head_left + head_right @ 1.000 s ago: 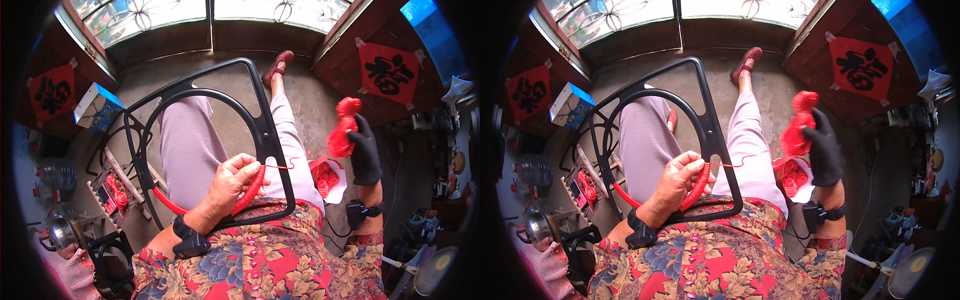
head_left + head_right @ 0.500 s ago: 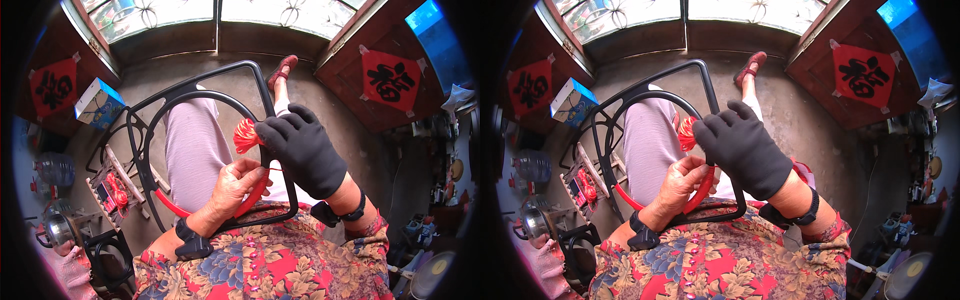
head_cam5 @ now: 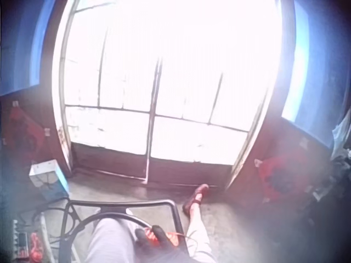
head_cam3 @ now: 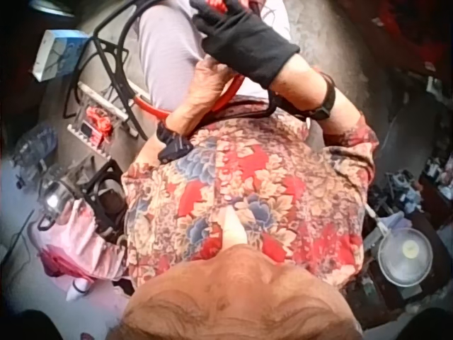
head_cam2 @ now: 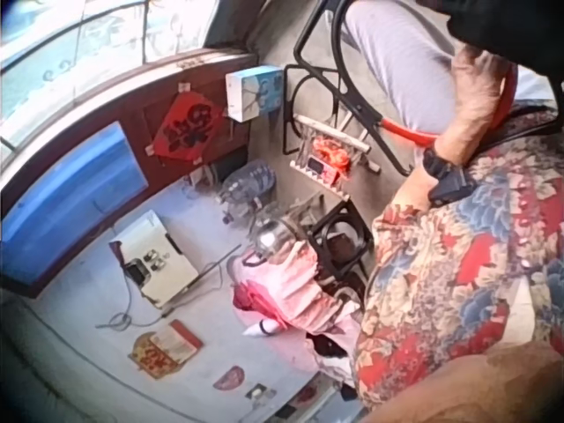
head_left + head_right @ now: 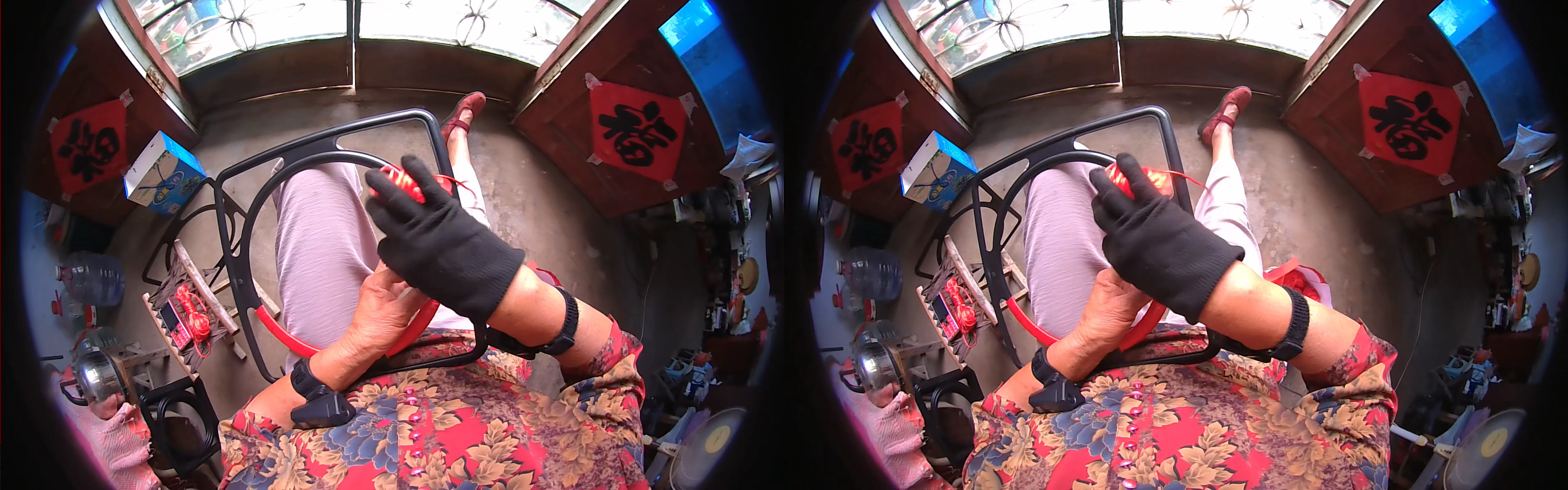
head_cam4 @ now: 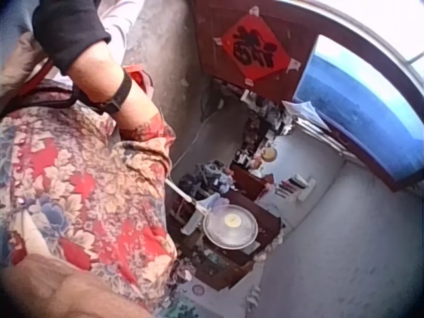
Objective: Wrapping red thread or cord tightly around a black circular frame.
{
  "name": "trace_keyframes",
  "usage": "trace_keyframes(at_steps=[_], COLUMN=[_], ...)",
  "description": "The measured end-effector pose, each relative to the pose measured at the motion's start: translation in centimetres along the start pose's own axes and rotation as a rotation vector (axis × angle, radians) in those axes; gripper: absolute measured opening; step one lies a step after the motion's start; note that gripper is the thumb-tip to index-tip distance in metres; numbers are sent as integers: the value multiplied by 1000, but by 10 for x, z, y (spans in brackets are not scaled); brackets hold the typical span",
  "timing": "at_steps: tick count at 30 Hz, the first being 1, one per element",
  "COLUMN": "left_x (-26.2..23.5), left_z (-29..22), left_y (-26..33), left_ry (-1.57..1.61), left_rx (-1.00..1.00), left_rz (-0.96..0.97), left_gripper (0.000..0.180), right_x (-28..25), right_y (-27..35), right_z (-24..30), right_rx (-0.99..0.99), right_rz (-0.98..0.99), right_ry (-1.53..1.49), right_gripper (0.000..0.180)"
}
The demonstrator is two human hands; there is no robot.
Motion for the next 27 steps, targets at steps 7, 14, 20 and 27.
trace_keyframes(at_steps=[7, 14, 20, 27], left_x=[-6, -2, 3, 10], left_z=[-2, 1, 19, 22], left_y=[3, 6, 3, 5], left_ry=[-59, 5, 241, 497], left_rx=[34, -159, -244, -313], left_rz=[-13, 103, 122, 142], left_gripper=[25, 19, 15, 19], right_x=[0, -50, -47, -28], right_y=[-1, 37, 75, 87], right_z=[-3, -20, -10, -3], right_rx=[40, 261, 435, 506], right_rz=[110, 25, 97, 72], right_ry=[-250, -361, -401, -390], right_gripper=[15, 23, 35, 30])
Point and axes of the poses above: each hand's wrist, its own y-axis away from the middle knuckle, its own x-axis out of the palm, z = x × y, the point moved 9 cm from there along -y, towards the middle knuckle, and after that the axes turned 8 degrees about -y, right-handed, at the moved point
